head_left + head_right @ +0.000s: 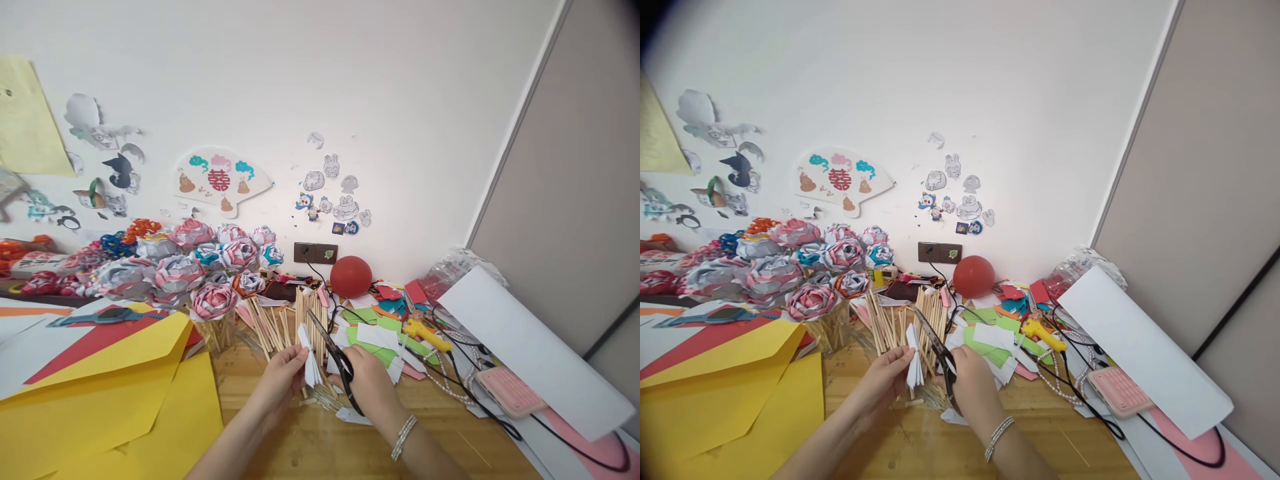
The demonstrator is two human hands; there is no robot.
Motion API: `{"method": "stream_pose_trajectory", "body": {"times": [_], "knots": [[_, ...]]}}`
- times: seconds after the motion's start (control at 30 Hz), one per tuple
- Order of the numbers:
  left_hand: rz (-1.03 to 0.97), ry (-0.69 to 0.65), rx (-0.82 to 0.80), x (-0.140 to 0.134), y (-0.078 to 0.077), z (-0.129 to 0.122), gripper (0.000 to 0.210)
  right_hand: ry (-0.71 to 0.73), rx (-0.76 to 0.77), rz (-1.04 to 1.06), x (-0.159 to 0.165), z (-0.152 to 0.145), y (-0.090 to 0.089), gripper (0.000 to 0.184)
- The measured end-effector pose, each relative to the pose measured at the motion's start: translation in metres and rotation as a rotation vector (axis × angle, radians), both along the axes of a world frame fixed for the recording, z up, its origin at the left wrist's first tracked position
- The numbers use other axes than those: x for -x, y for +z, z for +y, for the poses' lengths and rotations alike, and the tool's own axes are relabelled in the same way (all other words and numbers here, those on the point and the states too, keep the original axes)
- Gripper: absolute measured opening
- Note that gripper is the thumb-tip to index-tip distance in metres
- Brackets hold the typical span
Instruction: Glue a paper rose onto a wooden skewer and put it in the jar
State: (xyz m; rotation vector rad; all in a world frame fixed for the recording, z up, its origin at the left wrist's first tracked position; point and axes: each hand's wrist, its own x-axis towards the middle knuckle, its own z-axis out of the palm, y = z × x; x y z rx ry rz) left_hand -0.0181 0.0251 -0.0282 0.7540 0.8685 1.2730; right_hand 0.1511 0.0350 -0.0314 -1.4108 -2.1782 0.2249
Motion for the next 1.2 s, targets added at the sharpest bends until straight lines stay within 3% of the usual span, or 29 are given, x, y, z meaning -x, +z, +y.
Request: {"method": "stream_pose_trajectory", "body": {"times": [0.1,0.3,0.53,0.73,0.83,0.97,1.2], "knots": [[0.005,0.043,0.001,0.003,0.001,0.001,0.031,-0.074,0.094,-0.001,-0.004,0.008,-0.009,0.016],[0.062,0.109,-0.008,0.006,0.008,-0.002,0.033,-0.078,0.096,0.054,-0.008,0.012,-0.024,0.052],[0.174,0.146,-0.009,-0.003,0.006,-0.002,0.036,-0.053,-0.043,-0.013,-0.001,0.002,-0.004,0.023],[0.275,0.134,-0.038,-0.012,0.003,-0.006,0.035,-0.074,-0.112,-0.148,0.001,0.000,0.004,0.025],[0.313,0.125,-0.064,-0.013,0.002,-0.007,0.034,0.048,-0.076,0.082,0.004,-0.004,0.004,0.022],[0.355,0.109,-0.112,-0.016,0.001,-0.008,0.034,0.171,0.111,0.538,0.008,-0.007,0.000,0.017],[0.465,0.066,-0.232,-0.016,-0.001,-0.009,0.035,0.168,0.270,0.811,0.009,-0.006,-0.006,0.022]]}}
